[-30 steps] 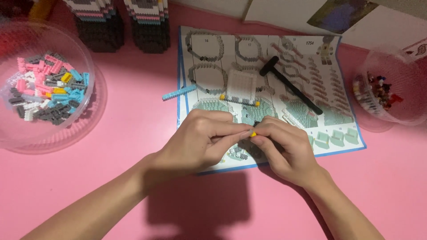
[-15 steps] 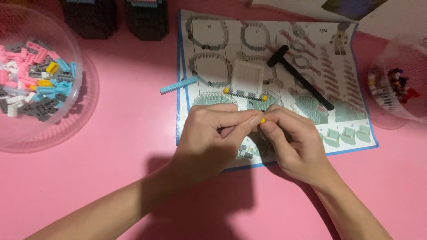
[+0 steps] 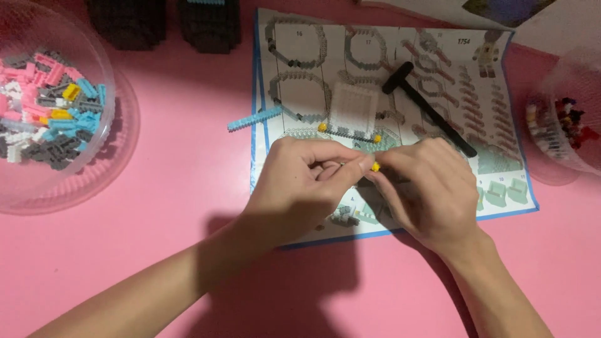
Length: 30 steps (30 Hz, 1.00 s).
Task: Assembling a model using small nanoblocks by following printed instructions on a tabletop.
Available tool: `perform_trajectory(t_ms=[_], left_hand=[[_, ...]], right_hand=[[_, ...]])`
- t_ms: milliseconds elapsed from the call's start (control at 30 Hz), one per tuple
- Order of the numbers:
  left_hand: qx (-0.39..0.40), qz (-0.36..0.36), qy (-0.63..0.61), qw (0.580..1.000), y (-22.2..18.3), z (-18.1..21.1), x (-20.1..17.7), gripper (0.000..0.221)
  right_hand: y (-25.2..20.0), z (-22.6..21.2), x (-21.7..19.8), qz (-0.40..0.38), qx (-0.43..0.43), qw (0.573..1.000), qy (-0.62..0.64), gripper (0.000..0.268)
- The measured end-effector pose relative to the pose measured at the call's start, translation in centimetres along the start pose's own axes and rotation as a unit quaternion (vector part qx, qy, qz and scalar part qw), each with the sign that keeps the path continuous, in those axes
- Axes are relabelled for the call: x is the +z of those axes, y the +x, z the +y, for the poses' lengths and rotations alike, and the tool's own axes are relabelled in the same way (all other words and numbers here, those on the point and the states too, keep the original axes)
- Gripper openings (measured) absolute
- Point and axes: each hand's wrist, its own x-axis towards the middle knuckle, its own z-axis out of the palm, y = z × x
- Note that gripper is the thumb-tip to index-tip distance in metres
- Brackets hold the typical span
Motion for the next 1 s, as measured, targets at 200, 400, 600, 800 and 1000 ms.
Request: perform_trajectory(t_ms=[200,400,600,800,1000], left_hand=[[0.146,-0.065,0.177,0.971,0.4,-0.6,-0.7,0.034],[0.199,-0.150,0.233,0.940,0.4,-0.5,-1.1,0.024],[0.367,-0.103,0.301,0.874,0.7,-2.5,-1.1,0.012],[0.323,-0.114,0.318,0.884,0.5,-2.7,-1.0,0.009],[0.349,-0.051,0.338,0.873,0.3,-3.1,-0.1,0.015]], right_hand=[[0.2,-0.6,0.0,0.025,-0.016,0.999,-0.015,0.013],[-0.4,-1.0,0.9,0.014,0.056,0.996,0.071,0.014],[0.1,-1.8,0.2,-0.047,0.108,0.985,0.126,0.020],[-0.3,-1.3,0.4,-0.106,0.116,0.978,0.135,0.031],[-1.1,-0.9,1.5,-0.076,0.104,0.986,0.108,0.033]])
